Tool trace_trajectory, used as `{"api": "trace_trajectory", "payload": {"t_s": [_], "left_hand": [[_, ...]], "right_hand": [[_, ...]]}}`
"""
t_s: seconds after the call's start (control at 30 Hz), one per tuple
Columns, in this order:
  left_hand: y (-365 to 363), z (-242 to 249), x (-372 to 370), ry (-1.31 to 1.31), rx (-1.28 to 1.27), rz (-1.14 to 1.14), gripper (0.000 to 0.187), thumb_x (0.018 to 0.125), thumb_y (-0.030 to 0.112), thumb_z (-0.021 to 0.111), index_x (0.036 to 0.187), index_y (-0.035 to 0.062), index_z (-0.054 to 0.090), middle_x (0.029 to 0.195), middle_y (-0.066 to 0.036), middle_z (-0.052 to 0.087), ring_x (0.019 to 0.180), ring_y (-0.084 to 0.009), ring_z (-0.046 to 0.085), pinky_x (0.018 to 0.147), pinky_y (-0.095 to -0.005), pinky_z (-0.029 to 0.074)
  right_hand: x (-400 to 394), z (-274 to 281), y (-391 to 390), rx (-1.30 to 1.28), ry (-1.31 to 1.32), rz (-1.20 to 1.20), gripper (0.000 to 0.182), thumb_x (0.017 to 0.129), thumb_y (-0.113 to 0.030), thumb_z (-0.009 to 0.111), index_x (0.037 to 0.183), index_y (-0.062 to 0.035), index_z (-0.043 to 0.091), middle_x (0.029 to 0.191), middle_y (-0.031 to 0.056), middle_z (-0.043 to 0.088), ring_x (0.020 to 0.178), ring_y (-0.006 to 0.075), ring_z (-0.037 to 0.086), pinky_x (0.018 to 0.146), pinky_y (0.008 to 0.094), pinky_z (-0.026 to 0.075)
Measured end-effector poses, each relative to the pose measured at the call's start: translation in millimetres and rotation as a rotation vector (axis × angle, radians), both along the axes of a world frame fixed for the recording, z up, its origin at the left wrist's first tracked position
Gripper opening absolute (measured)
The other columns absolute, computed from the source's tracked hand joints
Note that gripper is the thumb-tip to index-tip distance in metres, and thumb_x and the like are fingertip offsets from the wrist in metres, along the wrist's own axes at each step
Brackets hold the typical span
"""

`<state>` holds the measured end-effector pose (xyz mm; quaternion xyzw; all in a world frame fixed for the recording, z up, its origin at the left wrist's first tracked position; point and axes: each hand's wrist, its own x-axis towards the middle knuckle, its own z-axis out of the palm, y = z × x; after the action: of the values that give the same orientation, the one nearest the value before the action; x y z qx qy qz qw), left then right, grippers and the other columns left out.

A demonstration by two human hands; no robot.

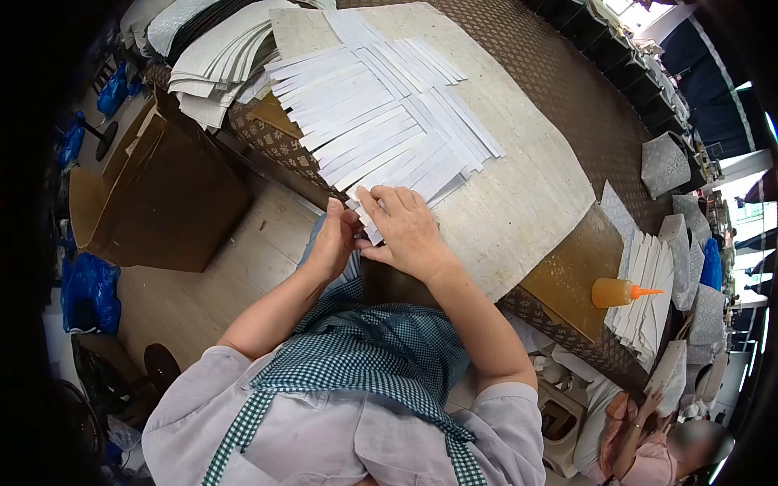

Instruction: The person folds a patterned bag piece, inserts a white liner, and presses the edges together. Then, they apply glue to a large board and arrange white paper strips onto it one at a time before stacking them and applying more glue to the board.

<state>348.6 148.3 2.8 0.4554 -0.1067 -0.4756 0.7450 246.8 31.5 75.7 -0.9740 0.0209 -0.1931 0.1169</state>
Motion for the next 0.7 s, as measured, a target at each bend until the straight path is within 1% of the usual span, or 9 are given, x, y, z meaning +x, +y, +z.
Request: {"api": "trace_trajectory", "payload": {"t_s": [0.1, 0.2, 0.3, 0.37, 0.4, 0.57, 0.6, 0.63, 0.7], "left_hand": [[2, -9, 3, -0.122, -0.084, -0.075, 0.072, 0.096, 0.064, 0.032, 0.095, -0.0032, 0.057, 0.086, -0.010, 0.059, 0.083, -0.0194, 0.061, 0.073, -0.0299, 0.052], [3, -9, 5, -0.299, -0.072, -0.064, 0.067, 0.097, 0.064, 0.027, 0.091, 0.0046, 0.057, 0.092, -0.007, 0.058, 0.089, -0.0204, 0.059, 0.077, -0.0359, 0.052], [-2, -11, 10, -0.173, -0.077, 0.036, 0.077, 0.096, 0.064, 0.026, 0.092, -0.0036, 0.062, 0.081, -0.010, 0.062, 0.076, -0.0191, 0.063, 0.069, -0.0308, 0.055], [-5, -9, 14, -0.039, -0.042, -0.014, 0.077, 0.096, 0.065, 0.025, 0.089, -0.0022, 0.062, 0.079, -0.010, 0.063, 0.073, -0.0182, 0.063, 0.065, -0.0291, 0.054], [-8, -7, 16, 0.027, -0.028, -0.038, 0.076, 0.096, 0.065, 0.025, 0.088, -0.0015, 0.062, 0.078, -0.009, 0.064, 0.071, -0.0177, 0.064, 0.063, -0.0283, 0.054], [-19, -5, 20, -0.063, 0.043, -0.103, 0.070, 0.096, 0.063, 0.031, 0.086, 0.0008, 0.062, 0.073, -0.009, 0.064, 0.056, -0.0147, 0.060, 0.051, -0.0252, 0.051], [-20, -1, 19, -0.085, 0.073, -0.130, 0.069, 0.096, 0.062, 0.033, 0.086, 0.0011, 0.062, 0.073, -0.009, 0.064, 0.053, -0.0143, 0.059, 0.050, -0.0248, 0.050], [-22, 5, 16, -0.085, 0.060, -0.160, 0.062, 0.096, 0.058, 0.039, 0.089, 0.0010, 0.063, 0.073, -0.009, 0.065, 0.052, -0.0141, 0.059, 0.049, -0.0244, 0.049], [-29, 12, 14, -0.024, 0.114, -0.145, 0.059, 0.097, 0.056, 0.041, 0.093, 0.0007, 0.062, 0.074, -0.009, 0.065, 0.052, -0.0144, 0.059, 0.049, -0.0243, 0.050]], "right_hand": [[2, -8, -2, -0.043, -0.040, -0.024, 0.071, 0.066, -0.023, 0.078, 0.130, -0.0078, 0.052, 0.112, 0.0100, 0.053, 0.101, 0.0279, 0.052, 0.090, 0.0393, 0.043], [7, -12, -1, -0.081, -0.118, -0.079, 0.060, 0.067, -0.019, 0.077, 0.123, -0.0096, 0.058, 0.107, 0.0076, 0.056, 0.096, 0.0251, 0.053, 0.089, 0.0395, 0.042], [11, -13, 0, -0.051, -0.194, -0.111, 0.049, 0.066, -0.018, 0.077, 0.113, -0.0122, 0.065, 0.099, 0.0042, 0.059, 0.092, 0.0222, 0.054, 0.088, 0.0397, 0.040], [13, -18, 1, -0.057, -0.211, -0.139, 0.043, 0.066, -0.017, 0.077, 0.107, -0.0138, 0.069, 0.094, 0.0022, 0.060, 0.089, 0.0208, 0.055, 0.087, 0.0399, 0.039], [14, -18, 1, -0.023, -0.220, -0.158, 0.041, 0.066, -0.016, 0.077, 0.106, -0.0142, 0.070, 0.093, 0.0020, 0.061, 0.088, 0.0206, 0.055, 0.087, 0.0393, 0.040], [16, -17, -4, 0.259, -0.340, -0.268, 0.028, 0.068, -0.018, 0.077, 0.096, -0.0162, 0.073, 0.086, 0.0004, 0.062, 0.082, 0.0207, 0.055, 0.086, 0.0348, 0.040], [15, -12, -4, 0.297, -0.365, -0.276, 0.028, 0.070, -0.013, 0.076, 0.098, -0.0146, 0.075, 0.083, 0.0026, 0.063, 0.081, 0.0212, 0.056, 0.082, 0.0332, 0.043], [15, -15, -4, 0.418, -0.386, -0.296, 0.028, 0.071, -0.012, 0.076, 0.099, -0.0136, 0.074, 0.085, 0.0037, 0.063, 0.082, 0.0208, 0.057, 0.080, 0.0328, 0.045], [13, -22, -3, 0.657, -0.423, -0.337, 0.028, 0.074, -0.009, 0.075, 0.103, -0.0116, 0.074, 0.088, 0.0059, 0.063, 0.084, 0.0200, 0.058, 0.077, 0.0319, 0.047]]}}
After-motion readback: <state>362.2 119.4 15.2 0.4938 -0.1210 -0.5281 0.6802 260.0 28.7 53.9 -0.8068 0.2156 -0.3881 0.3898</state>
